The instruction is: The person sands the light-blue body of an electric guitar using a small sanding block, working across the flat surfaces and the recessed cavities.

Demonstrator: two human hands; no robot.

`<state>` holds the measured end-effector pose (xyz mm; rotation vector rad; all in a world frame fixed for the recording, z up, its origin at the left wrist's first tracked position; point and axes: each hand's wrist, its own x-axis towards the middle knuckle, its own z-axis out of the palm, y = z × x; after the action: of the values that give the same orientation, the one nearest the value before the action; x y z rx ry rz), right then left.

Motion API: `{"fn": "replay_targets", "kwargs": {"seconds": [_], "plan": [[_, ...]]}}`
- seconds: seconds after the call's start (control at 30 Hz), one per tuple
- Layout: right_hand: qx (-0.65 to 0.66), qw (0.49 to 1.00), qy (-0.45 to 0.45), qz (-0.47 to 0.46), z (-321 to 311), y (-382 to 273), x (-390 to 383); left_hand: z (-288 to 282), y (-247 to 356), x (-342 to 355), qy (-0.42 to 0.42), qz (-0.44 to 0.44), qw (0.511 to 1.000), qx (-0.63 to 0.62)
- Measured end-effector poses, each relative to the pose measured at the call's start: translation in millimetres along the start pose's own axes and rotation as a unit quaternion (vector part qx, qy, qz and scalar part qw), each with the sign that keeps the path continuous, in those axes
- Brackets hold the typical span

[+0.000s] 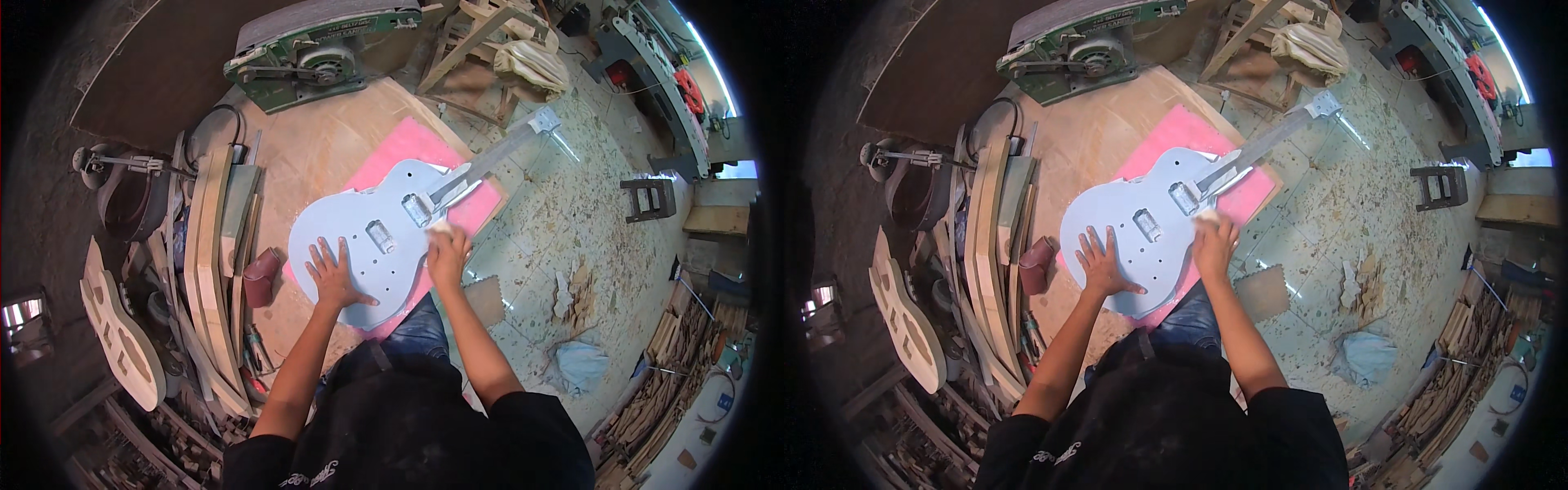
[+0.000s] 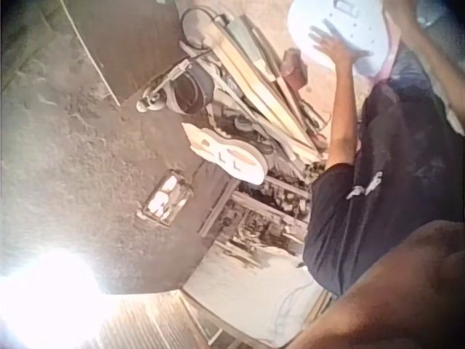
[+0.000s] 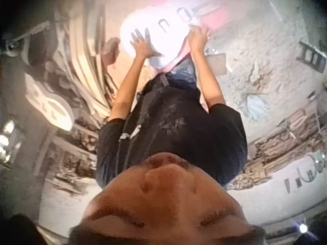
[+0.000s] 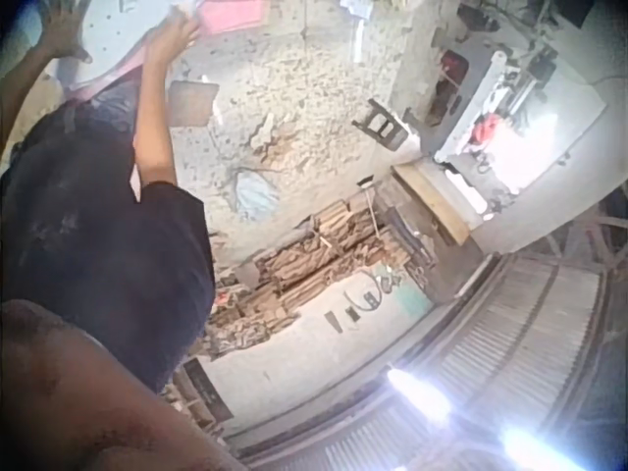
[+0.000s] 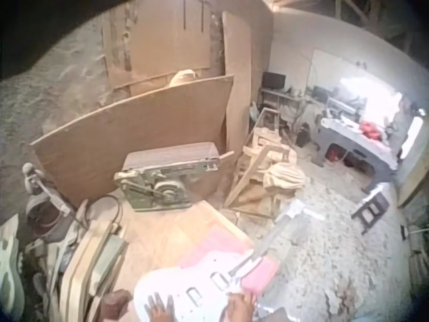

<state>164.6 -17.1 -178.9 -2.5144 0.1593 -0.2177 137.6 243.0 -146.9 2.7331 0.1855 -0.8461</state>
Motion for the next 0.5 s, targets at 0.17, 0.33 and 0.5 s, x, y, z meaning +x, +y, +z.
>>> {"fn": "replay_targets", "kwargs": {"seconds": [0.17, 0.33, 0.5], "plan": [[-0.025, 1.000, -0.014, 0.011, 24, -15, -62, 4, 0, 1, -0.001, 0.004, 1.000, 0.001], [-0.035, 0.997, -0.061, -0.016, 8, -4, -35, 7, -4, -2, 0.004, 0.002, 1.000, -0.003], [-0.032, 0.999, -0.013, 0.033, 18, -30, -67, 8, -1, 3, 0.010, 0.013, 1.000, -0.002]]}}
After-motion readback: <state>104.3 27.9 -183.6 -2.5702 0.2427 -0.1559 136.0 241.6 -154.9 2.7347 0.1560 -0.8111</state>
